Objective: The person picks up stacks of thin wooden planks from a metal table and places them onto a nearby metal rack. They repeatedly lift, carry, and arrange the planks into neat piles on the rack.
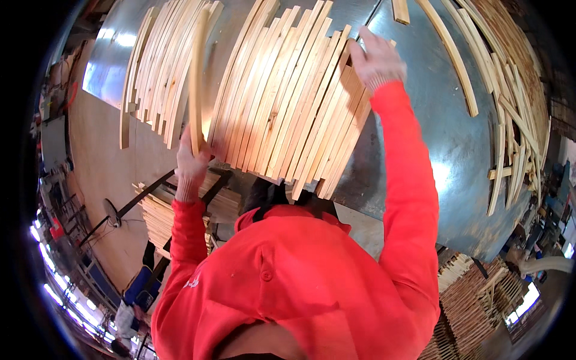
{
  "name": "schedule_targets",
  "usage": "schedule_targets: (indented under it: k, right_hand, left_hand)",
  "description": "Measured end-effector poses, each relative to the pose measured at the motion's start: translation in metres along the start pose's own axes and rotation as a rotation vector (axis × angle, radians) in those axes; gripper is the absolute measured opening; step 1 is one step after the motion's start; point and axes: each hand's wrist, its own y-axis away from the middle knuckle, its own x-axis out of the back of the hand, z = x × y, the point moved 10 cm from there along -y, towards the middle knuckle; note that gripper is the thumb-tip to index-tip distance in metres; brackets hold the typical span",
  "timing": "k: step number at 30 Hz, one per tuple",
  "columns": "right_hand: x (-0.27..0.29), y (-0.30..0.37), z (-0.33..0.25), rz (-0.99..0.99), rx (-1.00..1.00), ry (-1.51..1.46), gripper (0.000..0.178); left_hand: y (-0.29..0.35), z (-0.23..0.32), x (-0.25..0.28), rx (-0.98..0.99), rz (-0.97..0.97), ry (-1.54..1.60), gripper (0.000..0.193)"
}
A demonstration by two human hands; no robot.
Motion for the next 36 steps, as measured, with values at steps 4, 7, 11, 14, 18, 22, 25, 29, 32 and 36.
schedule_targets:
  k: [4,7,11,14,18,22,25,29,32,36]
  right_hand:
    - [-0.101,-0.042,-0.012,-0.255,0.265,0.423,0.056]
    - [-0.095,-0.048,-0.011,-0.313,0.052,0.534,0.059]
    - [-0.074,-0.038,-0.016,-0.130,-0.003,0.310,0.061]
    - [-0.045,-0.024,-0.032,-0.024,-0.114,0.118,0.056]
    - [-0.064,0.002,-0.009,0.116,-0.268,-1.015,0.039]
    - [-0.076,0.006,-0.042,0.004,-0.529,-1.525,0.043]
    - [-0.110,-0.047,0.019,-0.133,-0.618,-1.378,0.070]
    - [-0.146,-0.094,0.037,-0.328,-0.703,-0.923,0.074]
    - [-0.177,-0.146,0.090,-0.459,-0.209,-0.620,0.063]
    - [-0.161,-0.105,0.018,-0.545,-0.503,-0.712,0.049]
  left_hand:
    - [0.088,-0.023,-0.045,-0.053,-0.082,0.550,0.034]
    - [0.134,-0.049,-0.096,0.138,-0.101,0.554,0.038]
    - [0.143,-0.031,-0.136,0.186,-0.270,0.459,0.041]
    - [0.153,-0.053,-0.145,0.206,-0.187,0.653,0.039]
    - [0.158,-0.047,-0.159,0.207,-0.233,0.987,0.040]
    - [0.163,-0.052,-0.150,0.251,-0.192,0.514,0.041]
    - [0.164,-0.055,-0.131,0.101,-0.017,0.608,0.039]
    - [0.164,-0.056,-0.132,0.057,0.090,0.904,0.035]
    - [0.147,-0.035,-0.138,0.038,0.041,1.036,0.035]
    - [0.157,-0.052,-0.147,0.066,0.018,1.106,0.038]
